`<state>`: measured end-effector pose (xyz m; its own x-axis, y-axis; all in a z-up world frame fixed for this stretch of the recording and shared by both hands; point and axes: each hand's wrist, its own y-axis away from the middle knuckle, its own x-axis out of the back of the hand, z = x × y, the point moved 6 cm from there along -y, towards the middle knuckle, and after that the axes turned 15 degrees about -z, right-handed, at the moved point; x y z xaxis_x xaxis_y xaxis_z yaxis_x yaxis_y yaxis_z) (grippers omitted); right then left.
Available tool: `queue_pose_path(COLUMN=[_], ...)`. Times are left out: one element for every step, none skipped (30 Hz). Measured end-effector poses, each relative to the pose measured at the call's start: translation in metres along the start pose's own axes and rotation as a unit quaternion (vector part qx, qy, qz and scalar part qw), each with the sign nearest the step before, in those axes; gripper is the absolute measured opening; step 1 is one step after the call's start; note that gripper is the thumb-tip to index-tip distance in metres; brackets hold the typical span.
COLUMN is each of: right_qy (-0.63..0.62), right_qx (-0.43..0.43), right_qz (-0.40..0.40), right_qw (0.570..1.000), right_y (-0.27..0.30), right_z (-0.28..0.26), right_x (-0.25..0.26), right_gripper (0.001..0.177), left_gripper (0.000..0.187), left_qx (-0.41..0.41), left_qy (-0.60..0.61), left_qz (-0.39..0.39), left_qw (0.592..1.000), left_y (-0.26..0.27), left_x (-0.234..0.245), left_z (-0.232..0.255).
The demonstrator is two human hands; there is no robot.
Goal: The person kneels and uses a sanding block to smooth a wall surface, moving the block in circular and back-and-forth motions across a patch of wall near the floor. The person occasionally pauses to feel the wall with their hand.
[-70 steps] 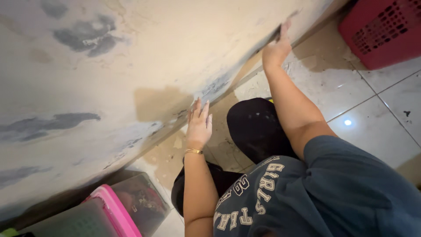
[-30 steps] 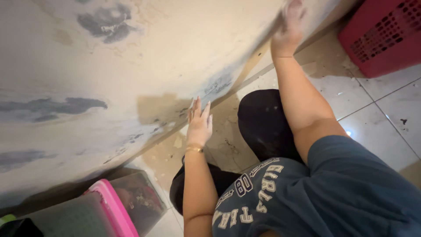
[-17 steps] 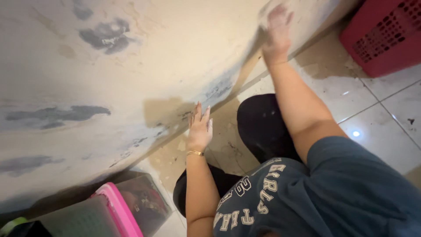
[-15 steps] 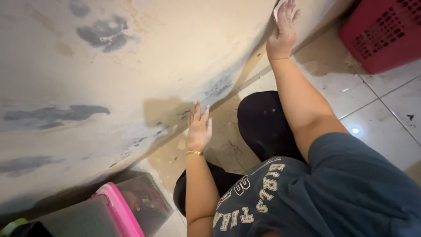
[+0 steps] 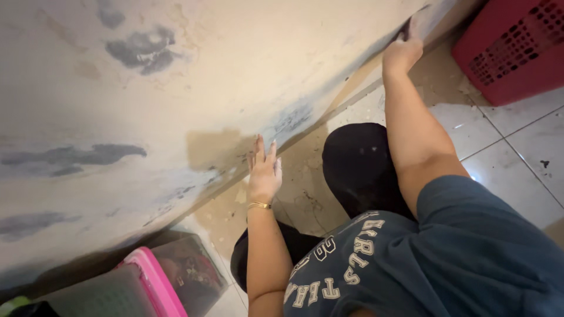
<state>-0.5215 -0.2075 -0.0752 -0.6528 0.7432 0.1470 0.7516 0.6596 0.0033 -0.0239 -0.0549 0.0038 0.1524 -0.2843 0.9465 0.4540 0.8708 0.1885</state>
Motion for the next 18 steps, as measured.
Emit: queue_pose_path(right_qy=[0.009, 0.019, 0.034, 0.077, 0.12, 0.162, 0.159, 0.155, 0.151, 0.088, 0.026, -0.036, -0.041, -0.04, -0.03, -0.018, 0.023, 0.071], right_qx=[0.099, 0.197, 0.288, 0.348, 0.399, 0.448, 0.432, 0.416, 0.4, 0.241, 0.08, -0.084, 0.002, 0.067, 0.139, 0.217, 0.284, 0.347], right_qz=[0.001, 0.001, -0.004, -0.024, -0.045, -0.068, -0.049, -0.03, -0.01, -0.004, -0.002, -0.003, 0.002, 0.001, -0.006, -0.01, -0.031, -0.045], right_qw=[0.995, 0.98, 0.957, 0.934, 0.908, 0.877, 0.886, 0.895, 0.904, 0.967, 0.996, 0.996, 0.999, 0.997, 0.99, 0.976, 0.958, 0.934], right_y=[0.0, 0.014, 0.034, 0.048, 0.065, 0.077, 0.071, 0.058, 0.047, 0.027, 0.009, 0.002, 0.0, 0.004, 0.015, 0.027, 0.046, 0.063], right_z=[-0.02, -0.044, -0.064, -0.083, -0.095, -0.101, -0.099, -0.093, -0.084, -0.058, -0.034, -0.012, -0.026, -0.041, -0.058, -0.078, -0.095, -0.109], right_x=[-0.001, -0.005, -0.007, -0.015, -0.026, -0.033, -0.029, -0.023, -0.018, -0.01, -0.002, 0.002, 0.003, 0.002, 0.0, -0.003, -0.01, -0.018], right_gripper=[0.052, 0.051, 0.05, 0.057, 0.065, 0.072, 0.066, 0.061, 0.055, 0.054, 0.053, 0.053, 0.051, 0.052, 0.053, 0.054, 0.054, 0.055], left_gripper=[0.06, 0.062, 0.064, 0.067, 0.068, 0.069, 0.071, 0.071, 0.071, 0.071, 0.069, 0.067, 0.065, 0.064, 0.064, 0.063, 0.065, 0.067], left_qx=[-0.01, 0.011, 0.035, 0.059, 0.054, 0.048, 0.042, 0.055, 0.066, 0.078, 0.085, 0.091, 0.096, 0.077, 0.058, 0.039, 0.039, 0.038], left_qy=[-0.004, -0.011, -0.015, -0.019, -0.037, -0.055, -0.075, -0.103, -0.133, -0.162, -0.135, -0.108, -0.082, -0.082, -0.081, -0.08, -0.076, -0.071], left_qz=[0.015, 0.017, 0.013, 0.01, 0.022, 0.035, 0.05, 0.053, 0.058, 0.063, 0.081, 0.099, 0.121, 0.162, 0.199, 0.236, 0.252, 0.269], left_qw=[1.0, 1.0, 0.999, 0.998, 0.998, 0.997, 0.995, 0.992, 0.987, 0.982, 0.984, 0.985, 0.985, 0.98, 0.975, 0.968, 0.964, 0.96], left_y=[-0.007, -0.014, -0.014, -0.017, -0.017, -0.02, -0.024, -0.027, -0.029, -0.029, -0.028, -0.023, -0.022, -0.019, -0.012, -0.01, -0.01, -0.013], left_x=[0.007, 0.012, 0.013, 0.014, 0.017, 0.018, 0.022, 0.021, 0.02, 0.021, 0.023, 0.024, 0.029, 0.036, 0.042, 0.046, 0.048, 0.05], left_z=[0.003, 0.003, 0.005, 0.008, 0.013, 0.018, 0.021, 0.025, 0.029, 0.029, 0.029, 0.028, 0.029, 0.033, 0.037, 0.042, 0.043, 0.044])
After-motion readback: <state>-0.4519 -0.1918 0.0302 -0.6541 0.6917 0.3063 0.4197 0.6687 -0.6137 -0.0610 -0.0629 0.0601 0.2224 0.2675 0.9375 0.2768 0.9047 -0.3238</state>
